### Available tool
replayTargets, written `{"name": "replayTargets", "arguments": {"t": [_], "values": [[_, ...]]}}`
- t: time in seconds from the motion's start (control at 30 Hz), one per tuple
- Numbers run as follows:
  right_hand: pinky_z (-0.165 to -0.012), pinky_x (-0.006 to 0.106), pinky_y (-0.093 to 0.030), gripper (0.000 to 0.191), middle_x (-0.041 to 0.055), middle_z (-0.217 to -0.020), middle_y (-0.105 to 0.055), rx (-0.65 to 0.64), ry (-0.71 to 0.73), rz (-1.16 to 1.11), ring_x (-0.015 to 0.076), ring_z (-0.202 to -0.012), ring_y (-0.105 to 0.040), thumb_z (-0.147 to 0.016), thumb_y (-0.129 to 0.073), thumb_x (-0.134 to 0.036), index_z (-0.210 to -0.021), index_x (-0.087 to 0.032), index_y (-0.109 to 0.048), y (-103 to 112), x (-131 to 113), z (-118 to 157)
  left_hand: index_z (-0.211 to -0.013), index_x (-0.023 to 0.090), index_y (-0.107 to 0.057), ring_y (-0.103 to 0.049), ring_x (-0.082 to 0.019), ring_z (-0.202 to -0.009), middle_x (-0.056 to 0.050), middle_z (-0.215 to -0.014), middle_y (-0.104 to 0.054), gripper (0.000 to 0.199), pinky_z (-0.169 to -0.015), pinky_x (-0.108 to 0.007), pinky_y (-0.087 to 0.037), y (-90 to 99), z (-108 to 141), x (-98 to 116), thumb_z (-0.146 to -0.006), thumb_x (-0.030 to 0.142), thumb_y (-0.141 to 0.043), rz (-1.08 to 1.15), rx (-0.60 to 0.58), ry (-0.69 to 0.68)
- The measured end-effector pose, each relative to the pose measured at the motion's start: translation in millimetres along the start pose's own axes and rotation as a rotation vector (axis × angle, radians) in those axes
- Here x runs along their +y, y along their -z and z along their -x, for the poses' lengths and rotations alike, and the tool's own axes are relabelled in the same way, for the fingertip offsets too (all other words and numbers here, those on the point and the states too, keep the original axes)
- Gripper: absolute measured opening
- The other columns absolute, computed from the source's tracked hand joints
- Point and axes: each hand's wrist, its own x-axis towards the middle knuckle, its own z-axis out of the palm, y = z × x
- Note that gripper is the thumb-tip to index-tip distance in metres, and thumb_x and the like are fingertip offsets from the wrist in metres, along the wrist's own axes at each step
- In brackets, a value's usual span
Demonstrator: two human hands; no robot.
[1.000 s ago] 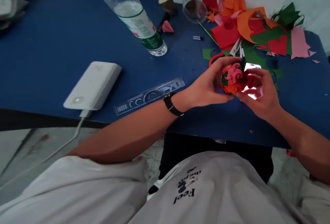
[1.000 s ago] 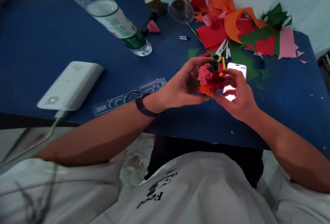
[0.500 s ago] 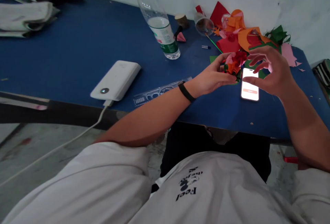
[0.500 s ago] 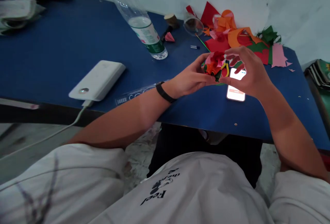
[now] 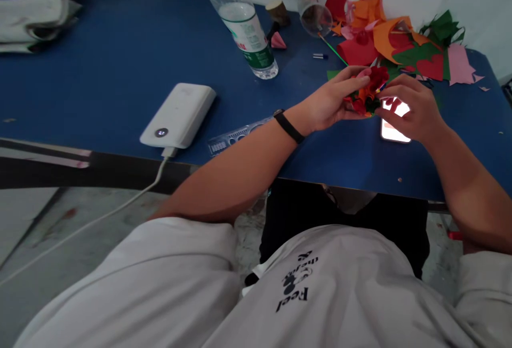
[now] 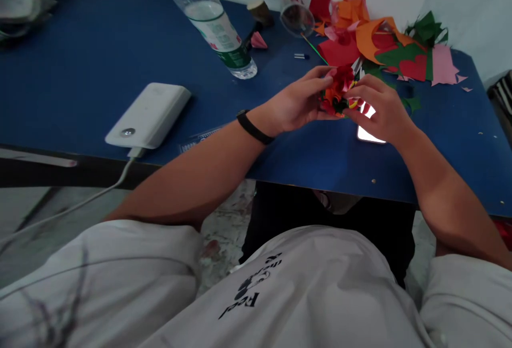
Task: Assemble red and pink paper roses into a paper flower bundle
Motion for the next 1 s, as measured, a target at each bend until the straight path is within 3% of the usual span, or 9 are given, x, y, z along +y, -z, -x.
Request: {"name": "replayTargets", "arguments": {"t": [0.1, 0.2, 0.37, 0.5, 0.67, 0.8, 0.9, 1.0], "values": [[-0.090, 0.052, -0.080, 0.035, 0.0085, -0.119, -0.084, -0.001, -0.017, -0.069, 0.0302, -0.098, -0.085, -0.116, -0.074, -0.070, -0.131, -0.039, -0.084, -5, -5, -1, -0.143, 0.031, -0.074, -0.083, -0.023, -0.109, -0.004, -0.133, -0.080, 0.051, -0.096, -0.042, -0.076, 0.9, -1, -1, -0.104, 0.062, -0.089, -0.062, -0.012, -0.009], [-0.079, 0.045, -0.079, 0.040, 0.0082, -0.121, -0.082, -0.014, -0.049, -0.182, 0.0270, -0.095, -0.083, -0.116, -0.073, -0.074, -0.129, -0.038, -0.083, -14, -3, 0, -0.145, 0.031, -0.073, -0.084, -0.020, -0.111, -0.002, -0.133, -0.081, 0.053, -0.097, -0.037, -0.076, 2.2, -1, 0, -0.099, 0.047, -0.095, -0.080, -0.021, 0.002], [-0.059, 0.033, -0.072, 0.048, 0.0053, -0.115, -0.078, 0.007, -0.156, -0.434, 0.0239, -0.093, -0.081, -0.108, -0.084, -0.080, -0.125, -0.035, -0.082, -27, 7, 3, -0.156, 0.031, -0.068, -0.085, -0.014, -0.099, 0.001, -0.123, -0.083, 0.081, -0.098, -0.036, -0.077, 5.9, 1, 5, -0.084, 0.018, -0.101, -0.095, -0.065, -0.001], [-0.059, 0.035, -0.074, 0.049, 0.0026, -0.107, -0.080, 0.027, -0.217, -0.568, 0.0248, -0.095, -0.082, -0.104, -0.090, -0.079, -0.125, -0.035, -0.082, -29, 9, 3, -0.165, 0.031, -0.065, -0.089, -0.017, -0.102, 0.001, -0.122, -0.085, 0.095, -0.103, -0.038, -0.078, 11.8, -2, 4, -0.080, 0.012, -0.104, -0.125, -0.110, -0.030], [-0.059, 0.037, -0.076, 0.051, 0.0002, -0.100, -0.083, 0.072, -0.274, -0.604, 0.0226, -0.084, -0.083, -0.102, -0.091, -0.083, -0.119, -0.035, -0.083, -29, 6, 0, -0.166, 0.032, -0.064, -0.090, -0.019, -0.106, -0.003, -0.127, -0.087, 0.095, -0.102, -0.036, -0.077, 17.7, -7, -1, -0.083, 0.023, -0.109, -0.200, -0.100, -0.066], [-0.058, 0.035, -0.074, 0.053, -0.0009, -0.095, -0.086, 0.107, -0.259, -0.561, 0.0209, -0.078, -0.084, -0.104, -0.088, -0.085, -0.114, -0.033, -0.085, -29, 0, -3, -0.163, 0.033, -0.067, -0.091, -0.023, -0.108, -0.004, -0.133, -0.087, 0.089, -0.093, -0.035, -0.077, 19.4, -8, -4, -0.087, 0.046, -0.110, -0.269, -0.100, -0.084], [-0.057, 0.033, -0.072, 0.048, -0.0011, -0.100, -0.089, 0.148, -0.207, -0.476, 0.0178, -0.073, -0.083, -0.109, -0.083, -0.082, -0.115, -0.034, -0.087, -29, -6, -4, -0.157, 0.033, -0.071, -0.090, -0.027, -0.117, -0.004, -0.132, -0.086, 0.073, -0.093, -0.036, -0.076, 16.0, -5, -7, -0.097, 0.065, -0.099, -0.307, -0.078, -0.114], [-0.058, 0.033, -0.070, 0.046, -0.0006, -0.100, -0.089, 0.232, -0.151, -0.324, 0.0164, -0.068, -0.079, -0.115, -0.074, -0.079, -0.115, -0.035, -0.086, -29, -13, -3, -0.151, 0.032, -0.074, -0.086, -0.029, -0.129, -0.005, -0.134, -0.086, 0.060, -0.100, -0.038, -0.075, 11.8, -2, -10, -0.107, 0.071, -0.086, -0.305, -0.057, -0.154]]}}
